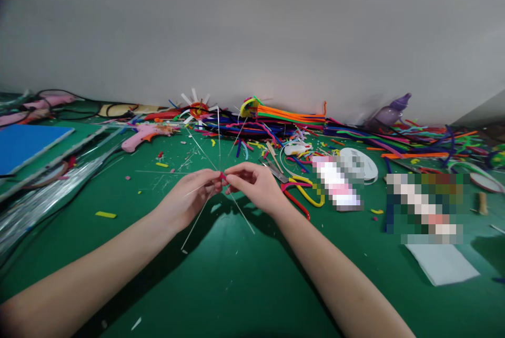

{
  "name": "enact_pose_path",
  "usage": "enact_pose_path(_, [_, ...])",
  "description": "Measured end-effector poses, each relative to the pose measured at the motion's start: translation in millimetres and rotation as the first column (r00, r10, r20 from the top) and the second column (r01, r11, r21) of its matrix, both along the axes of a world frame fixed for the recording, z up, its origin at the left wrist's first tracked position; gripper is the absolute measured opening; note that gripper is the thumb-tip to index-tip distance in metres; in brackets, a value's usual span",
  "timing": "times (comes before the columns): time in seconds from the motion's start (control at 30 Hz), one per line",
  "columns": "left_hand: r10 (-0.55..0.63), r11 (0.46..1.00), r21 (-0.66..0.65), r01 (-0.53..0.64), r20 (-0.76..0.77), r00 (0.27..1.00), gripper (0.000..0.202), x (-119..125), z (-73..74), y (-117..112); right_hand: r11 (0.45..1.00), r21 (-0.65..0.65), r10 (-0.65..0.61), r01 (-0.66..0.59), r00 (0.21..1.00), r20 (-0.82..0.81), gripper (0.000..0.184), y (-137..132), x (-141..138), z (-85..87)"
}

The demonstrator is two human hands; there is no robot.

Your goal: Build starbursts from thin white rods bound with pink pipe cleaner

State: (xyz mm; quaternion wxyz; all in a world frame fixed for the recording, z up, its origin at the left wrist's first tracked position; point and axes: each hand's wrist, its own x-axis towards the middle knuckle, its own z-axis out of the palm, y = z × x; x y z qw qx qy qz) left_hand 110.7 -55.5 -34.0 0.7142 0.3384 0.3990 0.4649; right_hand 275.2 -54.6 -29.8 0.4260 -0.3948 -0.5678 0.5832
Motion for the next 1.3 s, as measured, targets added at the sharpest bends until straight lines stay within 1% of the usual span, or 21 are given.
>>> enact_pose_path(0.03, [0.007, 1.000, 0.020, -0.006, -0.025, 1.000, 0.015, -2, 0.8, 2, 0.997, -0.049, 0.052, -0.052, 0.999, -0.006, 0.023, 3, 5, 1.7])
enact_pose_path(0.07, [0.013, 0.999, 0.034, -0.012, -0.046, 0.999, 0.016, -3, 1.7, 3, 0.992, -0.102, 0.074, -0.078, 0.996, -0.043, 0.026, 6, 10, 3.0])
enact_pose_path(0.1, [0.019, 0.999, 0.042, -0.017, -0.064, 0.998, 0.016, -4, 2.7, 4, 0.990, -0.127, 0.047, -0.057, 0.996, -0.076, 0.027, 8, 14, 4.0])
enact_pose_path(0.13, [0.026, 0.999, 0.049, -0.022, -0.080, 0.996, 0.017, -5, 3.8, 5, 0.992, -0.123, 0.003, -0.015, 0.996, -0.092, 0.028, 10, 18, 4.6])
enact_pose_path(0.2, [0.014, 0.998, 0.068, -0.006, -0.118, 0.993, 0.019, -5, 5.7, 4, 0.996, -0.049, -0.074, 0.070, 0.993, -0.090, 0.027, 12, 21, 5.1])
enact_pose_path(0.23, [-0.006, 0.997, 0.075, 0.017, -0.136, 0.991, 0.020, -5, 6.3, 3, 0.996, 0.003, -0.088, 0.089, 0.994, -0.067, 0.027, 12, 21, 5.3])
enact_pose_path(0.3, [-0.055, 0.995, 0.076, 0.068, -0.163, 0.985, 0.019, -4, 6.8, 0, 0.995, 0.077, -0.069, 0.069, 0.998, -0.003, 0.025, 10, 19, 5.8])
enact_pose_path(0.4, [-0.109, 0.989, 0.080, 0.126, -0.195, 0.975, 0.019, -2, 5.8, -2, 0.994, 0.106, -0.049, 0.040, 0.995, 0.086, 0.018, 8, 15, 5.9])
enact_pose_path(0.5, [-0.129, 0.985, 0.083, 0.148, -0.201, 0.971, 0.020, -1, 4.5, -4, 0.992, 0.113, -0.062, 0.053, 0.995, 0.078, 0.018, 6, 11, 5.5])
enact_pose_path(0.63, [-0.167, 0.985, 0.024, 0.171, -0.131, 0.977, 0.022, 0, 3.9, -5, 0.984, 0.152, -0.097, 0.090, 0.995, 0.036, 0.014, 3, 6, 6.9])
enact_pose_path(0.73, [-0.150, 0.989, 0.000, 0.151, -0.065, 0.986, 0.021, 1, 4.0, -6, 0.977, 0.173, -0.134, 0.127, 0.990, 0.030, 0.015, 1, 3, 7.0])
enact_pose_path(0.87, [-0.108, 0.994, 0.014, 0.108, -0.028, 0.994, 0.020, 1, 4.4, -6, 0.972, 0.158, -0.178, 0.172, 0.984, 0.022, 0.017, 1, 1, 1.7])
enact_pose_path(1.0, [-0.104, 0.994, 0.026, 0.106, -0.069, 0.992, 0.021, 0, 6.0, -6, 0.974, 0.140, -0.185, 0.180, 0.983, 0.023, 0.017, 2, 1, -1.2])
enact_pose_path(1.07, [-0.099, 0.994, 0.028, 0.102, -0.095, 0.991, 0.022, 0, 7.1, -6, 0.979, 0.129, -0.160, 0.157, 0.987, 0.014, 0.016, 2, 3, 0.3])
enact_pose_path(1.17, [-0.101, 0.993, 0.045, 0.106, -0.108, 0.989, 0.024, 0, 7.4, -6, 0.991, 0.084, -0.102, 0.108, 0.992, -0.079, 0.018, 6, 9, 2.7])
enact_pose_path(1.23, [-0.122, 0.990, 0.058, 0.129, -0.114, 0.986, 0.024, 0, 6.5, -6, 0.992, 0.036, -0.114, 0.121, 0.982, -0.154, 0.019, 9, 12, 2.5])
enact_pose_path(1.3, [-0.151, 0.983, 0.081, 0.162, -0.126, 0.980, 0.024, 0, 5.0, -7, 0.988, 0.001, -0.149, 0.152, 0.972, -0.183, 0.017, 11, 14, 0.8])
